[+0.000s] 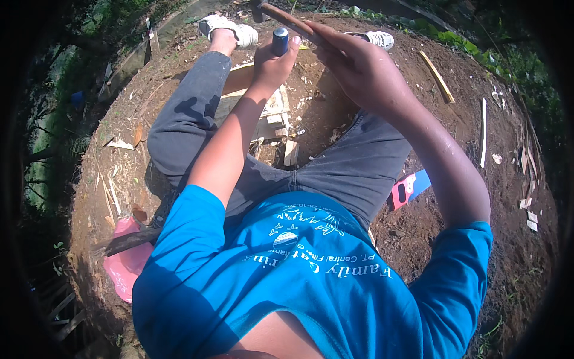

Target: The person chisels a piece of wood using a hammer and a blue-handled chisel, then uses a saw to cut another piece of wood.

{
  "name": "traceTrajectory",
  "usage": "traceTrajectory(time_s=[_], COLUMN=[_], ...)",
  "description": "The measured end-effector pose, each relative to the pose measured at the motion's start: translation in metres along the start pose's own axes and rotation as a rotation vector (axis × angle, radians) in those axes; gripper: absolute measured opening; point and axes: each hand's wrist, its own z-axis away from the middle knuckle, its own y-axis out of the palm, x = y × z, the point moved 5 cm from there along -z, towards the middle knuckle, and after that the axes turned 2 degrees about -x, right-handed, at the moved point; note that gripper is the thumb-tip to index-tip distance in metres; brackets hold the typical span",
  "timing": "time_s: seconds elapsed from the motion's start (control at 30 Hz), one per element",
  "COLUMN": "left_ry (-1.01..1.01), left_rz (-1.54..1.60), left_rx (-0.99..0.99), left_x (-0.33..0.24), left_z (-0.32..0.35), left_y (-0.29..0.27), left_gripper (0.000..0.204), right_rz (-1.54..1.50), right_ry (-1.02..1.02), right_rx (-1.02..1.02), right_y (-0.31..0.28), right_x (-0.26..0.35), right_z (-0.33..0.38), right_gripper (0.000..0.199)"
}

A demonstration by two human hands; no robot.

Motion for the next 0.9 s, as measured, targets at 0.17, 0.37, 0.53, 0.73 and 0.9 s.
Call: traceTrajectory(time_s=[0.17,0.37,0.53,0.73,0.9], left_ry=[-0.187,-0.029,-0.053,-0.021,-0.058], left_rz=[0.010,-0.039,-0.113,-0.143,-0.168], left_rx=[0.052,0.035,-0.041,-0.158,-0.129], left_x=[-0.004,-0.009,-0.004,-0.010,0.005], left_z=[0.002,0.001,0.003,0.009,0.008], left_y=[0.010,0.015,0.027,0.036,0.044], left_gripper=[0.021,0.026,0.019,0.023,0.022], right_rz=[-0.105,-0.236,-0.371,-0.426,-0.252], right_ry=[0.063,0.180,0.201,0.407,0.534], right_rx=[-0.072,-0.042,-0.318,-0.292,-0.115], right_y=[-0.010,-0.003,-0.025,-0.020,-0.006], right_x=[-0.033,-0.038,-0.032,-0.041,-0.056], right_z=[0.022,0.038,0.056,0.064,0.067], right_gripper=[0.047,0.049,0.056,0.055,0.052])
